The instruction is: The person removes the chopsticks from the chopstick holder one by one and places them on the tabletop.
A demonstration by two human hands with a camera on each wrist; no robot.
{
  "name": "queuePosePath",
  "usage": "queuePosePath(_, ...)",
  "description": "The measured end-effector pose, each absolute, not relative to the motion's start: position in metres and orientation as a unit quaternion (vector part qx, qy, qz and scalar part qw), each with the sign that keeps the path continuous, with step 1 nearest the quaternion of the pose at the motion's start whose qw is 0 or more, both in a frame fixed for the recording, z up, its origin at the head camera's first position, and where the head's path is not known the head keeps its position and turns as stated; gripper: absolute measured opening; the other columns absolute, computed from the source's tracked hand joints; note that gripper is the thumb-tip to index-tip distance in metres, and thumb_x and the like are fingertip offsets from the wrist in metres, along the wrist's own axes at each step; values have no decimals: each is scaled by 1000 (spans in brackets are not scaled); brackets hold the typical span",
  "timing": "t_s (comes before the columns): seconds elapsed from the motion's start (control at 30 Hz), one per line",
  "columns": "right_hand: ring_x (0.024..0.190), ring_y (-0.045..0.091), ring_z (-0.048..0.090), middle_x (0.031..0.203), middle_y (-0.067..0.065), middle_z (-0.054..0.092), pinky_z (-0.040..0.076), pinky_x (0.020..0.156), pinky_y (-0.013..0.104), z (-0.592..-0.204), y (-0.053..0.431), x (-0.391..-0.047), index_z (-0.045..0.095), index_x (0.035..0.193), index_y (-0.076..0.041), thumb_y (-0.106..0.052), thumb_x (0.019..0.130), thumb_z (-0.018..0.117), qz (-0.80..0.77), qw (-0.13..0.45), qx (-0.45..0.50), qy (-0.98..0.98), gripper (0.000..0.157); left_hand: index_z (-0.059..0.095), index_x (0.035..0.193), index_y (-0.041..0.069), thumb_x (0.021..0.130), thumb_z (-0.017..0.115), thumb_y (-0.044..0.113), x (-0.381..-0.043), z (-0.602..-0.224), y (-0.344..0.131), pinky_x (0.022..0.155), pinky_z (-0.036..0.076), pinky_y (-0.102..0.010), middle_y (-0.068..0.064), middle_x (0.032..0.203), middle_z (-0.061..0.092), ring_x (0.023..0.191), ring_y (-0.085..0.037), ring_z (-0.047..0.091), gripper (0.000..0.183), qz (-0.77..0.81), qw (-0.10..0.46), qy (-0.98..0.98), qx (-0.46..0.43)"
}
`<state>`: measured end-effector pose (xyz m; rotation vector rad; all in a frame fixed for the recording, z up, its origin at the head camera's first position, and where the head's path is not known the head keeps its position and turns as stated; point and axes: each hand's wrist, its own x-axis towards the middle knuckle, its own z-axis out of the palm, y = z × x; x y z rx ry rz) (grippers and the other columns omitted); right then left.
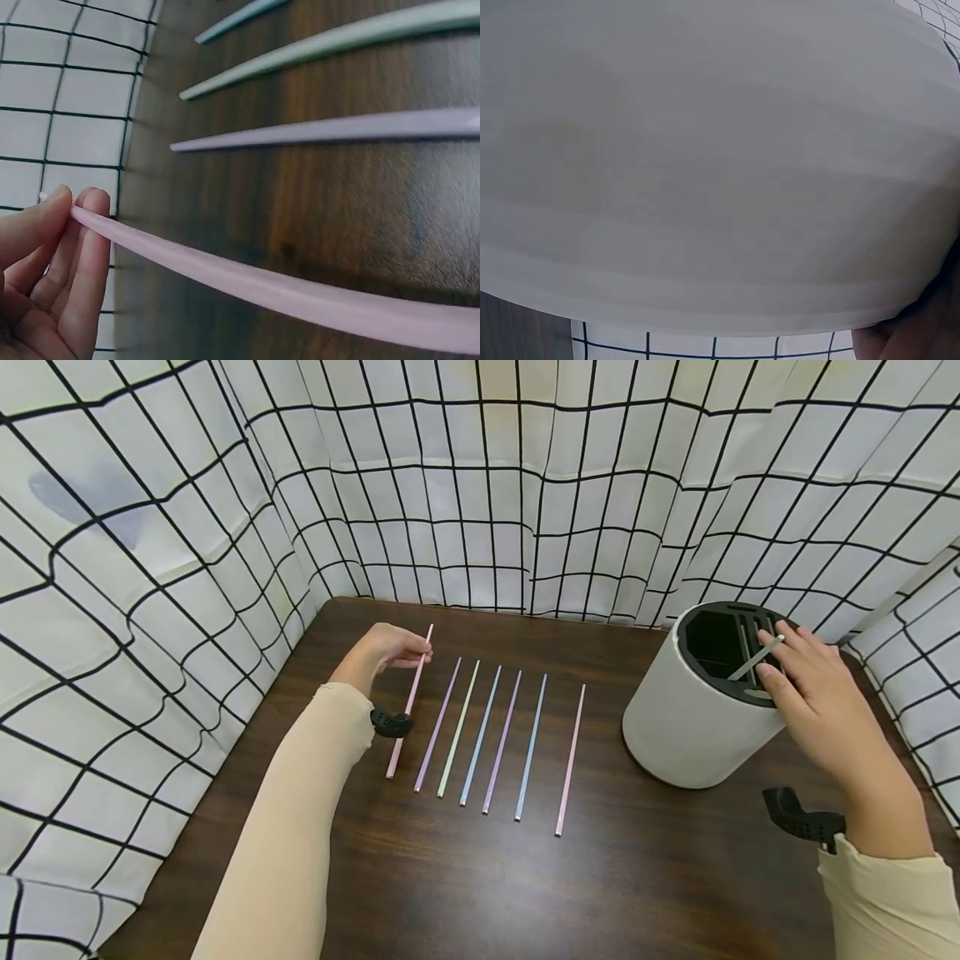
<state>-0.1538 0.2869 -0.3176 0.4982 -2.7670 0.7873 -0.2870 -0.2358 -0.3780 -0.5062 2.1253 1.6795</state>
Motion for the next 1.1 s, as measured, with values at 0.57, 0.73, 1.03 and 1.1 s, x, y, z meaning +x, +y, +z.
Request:
queuePosePath(0.57,155,38,8,161,26,23,-6,127,58,-317,286,-157,36,152,-1,-26,108,37,266,112,172,-942,51,70,87,-1,93,68,2,-293,-407,-235,57,59,-15,-1,63,67,56,-7,66,7,580,192,755,-237)
queuePosePath(0.73,155,38,8,161,26,23,-7,127,57,-316,285,-157,35,152,-1,-27,108,37,264,111,170,-943,51,70,99,-4,94,66,1,-289,-407,-232,61,60,-17,-1,62,68,57,-8,66,8,585,205,747,-240)
queuePosePath(1.03,155,37,7,162,26,23,-7,128,56,-317,284,-156,35,152,-1,-26,108,37,268,108,171,-942,51,67,102,-3,90,70,0,-284,-417,-227,70,61,-16,2,69,62,59,-6,63,13,574,167,756,-267)
queuePosePath(1.1,155,38,8,161,26,23,-7,128,56,-317,284,-156,36,152,-1,-26,108,37,267,110,171,-942,51,67,107,-4,89,71,0,-283,-418,-226,75,62,-18,1,74,61,60,-5,63,18,568,164,761,-266)
